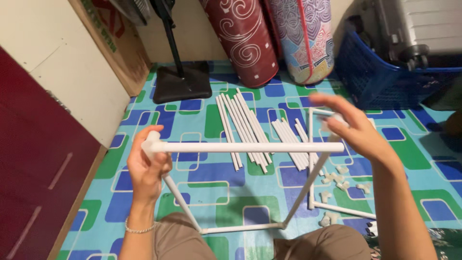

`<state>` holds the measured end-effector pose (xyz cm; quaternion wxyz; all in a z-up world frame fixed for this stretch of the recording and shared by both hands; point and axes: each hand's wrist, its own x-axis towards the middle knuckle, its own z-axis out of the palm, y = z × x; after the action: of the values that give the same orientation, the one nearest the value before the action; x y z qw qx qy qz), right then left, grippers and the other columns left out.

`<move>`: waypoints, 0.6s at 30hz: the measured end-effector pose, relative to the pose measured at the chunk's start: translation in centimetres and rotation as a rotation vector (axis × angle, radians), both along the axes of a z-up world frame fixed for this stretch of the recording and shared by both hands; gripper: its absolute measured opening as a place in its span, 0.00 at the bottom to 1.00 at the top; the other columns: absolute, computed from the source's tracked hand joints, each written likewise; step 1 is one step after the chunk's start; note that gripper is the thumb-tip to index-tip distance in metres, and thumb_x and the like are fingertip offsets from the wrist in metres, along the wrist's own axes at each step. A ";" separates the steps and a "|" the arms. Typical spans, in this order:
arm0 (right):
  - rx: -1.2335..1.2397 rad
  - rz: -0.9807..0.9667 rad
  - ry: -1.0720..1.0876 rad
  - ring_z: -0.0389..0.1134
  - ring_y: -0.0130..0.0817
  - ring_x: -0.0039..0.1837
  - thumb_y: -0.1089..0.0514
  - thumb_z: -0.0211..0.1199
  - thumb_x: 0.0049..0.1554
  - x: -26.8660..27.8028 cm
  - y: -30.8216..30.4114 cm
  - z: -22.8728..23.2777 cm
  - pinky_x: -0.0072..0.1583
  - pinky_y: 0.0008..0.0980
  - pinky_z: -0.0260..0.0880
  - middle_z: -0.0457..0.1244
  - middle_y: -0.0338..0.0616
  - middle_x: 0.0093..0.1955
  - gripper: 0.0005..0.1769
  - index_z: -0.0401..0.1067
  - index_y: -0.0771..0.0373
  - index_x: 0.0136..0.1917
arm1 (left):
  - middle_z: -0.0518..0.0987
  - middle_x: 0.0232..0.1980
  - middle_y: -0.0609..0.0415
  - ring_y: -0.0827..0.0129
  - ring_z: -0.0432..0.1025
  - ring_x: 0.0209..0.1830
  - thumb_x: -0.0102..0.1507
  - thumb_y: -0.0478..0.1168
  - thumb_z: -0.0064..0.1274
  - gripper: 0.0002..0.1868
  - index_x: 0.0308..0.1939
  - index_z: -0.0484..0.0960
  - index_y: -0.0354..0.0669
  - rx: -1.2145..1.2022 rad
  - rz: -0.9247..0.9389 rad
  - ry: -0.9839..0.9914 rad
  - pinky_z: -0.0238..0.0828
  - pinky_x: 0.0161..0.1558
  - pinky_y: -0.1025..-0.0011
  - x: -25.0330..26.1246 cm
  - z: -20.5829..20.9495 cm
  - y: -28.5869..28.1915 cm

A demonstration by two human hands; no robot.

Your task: The person assembles a white PVC pipe frame by connecting rods and elbow joints on the floor. They build two rectangular frames, then join them with vertical rods to form a box-like structure.

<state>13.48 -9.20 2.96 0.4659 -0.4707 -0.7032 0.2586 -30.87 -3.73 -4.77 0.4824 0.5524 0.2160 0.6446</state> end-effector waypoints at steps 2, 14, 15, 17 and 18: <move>-0.094 0.217 0.271 0.67 0.44 0.70 0.36 0.59 0.58 0.7 -0.3 -1.4 0.67 0.44 0.70 0.61 0.52 0.73 0.38 0.65 0.64 0.71 | 0.69 0.35 0.64 0.83 0.62 0.26 0.63 0.47 0.65 0.32 0.65 0.70 0.39 0.037 0.120 0.082 0.57 0.26 0.81 0.2 0.0 0.1; 0.130 0.200 0.542 0.65 0.34 0.46 0.51 0.67 0.63 0.5 -3.2 -6.7 0.45 0.34 0.69 0.63 0.50 0.52 0.22 0.61 0.62 0.62 | 0.71 0.50 0.57 0.76 0.67 0.44 0.66 0.41 0.65 0.31 0.69 0.70 0.37 0.026 0.256 0.140 0.67 0.44 0.77 2.4 2.6 -0.3; 0.127 0.209 0.552 0.65 0.34 0.46 0.51 0.67 0.63 0.4 -3.3 -6.4 0.46 0.34 0.70 0.63 0.50 0.52 0.23 0.61 0.62 0.62 | 0.71 0.54 0.53 0.72 0.66 0.51 0.65 0.44 0.63 0.33 0.70 0.67 0.36 0.143 0.393 0.246 0.65 0.51 0.72 2.7 3.5 -0.8; 0.120 0.223 0.573 0.66 0.34 0.47 0.51 0.67 0.62 0.4 -3.5 -6.1 0.46 0.34 0.70 0.63 0.50 0.53 0.23 0.61 0.62 0.63 | 0.69 0.62 0.46 0.62 0.65 0.66 0.64 0.48 0.60 0.38 0.71 0.62 0.35 0.381 0.658 0.458 0.62 0.65 0.63 3.5 5.1 -2.3; 0.116 0.227 0.576 0.66 0.35 0.47 0.51 0.68 0.62 0.4 -3.6 -6.1 0.47 0.35 0.70 0.63 0.50 0.53 0.23 0.62 0.62 0.62 | 0.69 0.64 0.45 0.58 0.63 0.69 0.64 0.50 0.61 0.38 0.71 0.63 0.36 0.471 0.761 0.572 0.59 0.69 0.59 4.2 5.9 -3.2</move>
<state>13.90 -12.83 -3.16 0.6402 -0.2693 -0.6040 0.3909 -26.67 -6.92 1.09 -0.0009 0.6823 0.3733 0.6286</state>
